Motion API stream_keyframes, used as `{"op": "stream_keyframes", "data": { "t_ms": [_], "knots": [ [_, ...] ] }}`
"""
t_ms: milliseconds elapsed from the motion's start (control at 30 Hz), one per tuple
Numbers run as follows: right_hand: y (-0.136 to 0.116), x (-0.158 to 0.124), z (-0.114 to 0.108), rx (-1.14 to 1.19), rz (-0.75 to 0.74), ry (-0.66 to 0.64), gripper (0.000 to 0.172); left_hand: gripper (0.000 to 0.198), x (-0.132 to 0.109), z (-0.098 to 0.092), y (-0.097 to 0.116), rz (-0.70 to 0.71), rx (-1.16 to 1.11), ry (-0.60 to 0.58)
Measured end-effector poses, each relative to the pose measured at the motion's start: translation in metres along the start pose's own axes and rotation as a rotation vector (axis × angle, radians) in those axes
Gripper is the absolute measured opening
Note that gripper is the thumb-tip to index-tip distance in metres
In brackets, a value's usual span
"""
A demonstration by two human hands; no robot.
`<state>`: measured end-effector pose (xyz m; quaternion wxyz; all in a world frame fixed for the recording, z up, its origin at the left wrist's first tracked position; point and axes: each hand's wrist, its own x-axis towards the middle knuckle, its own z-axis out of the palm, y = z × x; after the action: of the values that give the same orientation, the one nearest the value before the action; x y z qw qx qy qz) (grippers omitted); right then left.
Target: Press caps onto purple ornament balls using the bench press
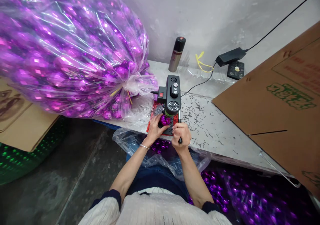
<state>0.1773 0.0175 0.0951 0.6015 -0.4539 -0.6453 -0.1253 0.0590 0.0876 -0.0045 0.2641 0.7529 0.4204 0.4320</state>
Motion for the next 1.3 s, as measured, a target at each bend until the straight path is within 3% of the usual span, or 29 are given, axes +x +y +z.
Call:
{"op": "stream_keyframes", "data": {
  "t_ms": [333, 633, 767, 867, 1033, 1133, 1200, 1233, 1300],
  "knots": [
    [0.007, -0.017, 0.010, -0.018, 0.020, 0.068, 0.023, 0.065, 0.001, -0.001, 0.001, -0.010, 0.008, -0.006],
    [0.015, -0.025, 0.014, -0.051, -0.084, 0.025, 0.024, 0.065, 0.000, -0.002, 0.003, -0.018, 0.014, -0.008],
    [0.007, -0.011, 0.008, 0.004, -0.004, 0.079, 0.024, 0.067, 0.002, -0.003, 0.003, -0.014, 0.011, -0.020],
    [-0.004, 0.010, -0.001, -0.001, 0.044, 0.030, 0.021, 0.066, 0.000, -0.004, 0.004, 0.000, 0.019, -0.022],
    [-0.011, 0.024, -0.011, -0.025, 0.041, -0.030, 0.022, 0.060, -0.037, -0.011, 0.011, 0.170, 0.114, -0.080],
    [-0.008, 0.015, -0.010, -0.034, 0.009, -0.054, 0.022, 0.083, -0.069, -0.019, 0.012, 0.303, 0.174, -0.116],
    [-0.006, 0.008, -0.008, -0.021, 0.011, -0.048, 0.023, 0.098, -0.076, -0.026, 0.009, 0.329, 0.197, -0.105],
    [-0.005, 0.006, -0.007, -0.010, 0.012, -0.042, 0.023, 0.095, -0.072, -0.029, 0.006, 0.304, 0.210, -0.083],
    [-0.003, 0.002, -0.005, 0.010, 0.011, -0.029, 0.023, 0.069, -0.048, -0.036, -0.003, 0.181, 0.247, -0.014]
  ]
}}
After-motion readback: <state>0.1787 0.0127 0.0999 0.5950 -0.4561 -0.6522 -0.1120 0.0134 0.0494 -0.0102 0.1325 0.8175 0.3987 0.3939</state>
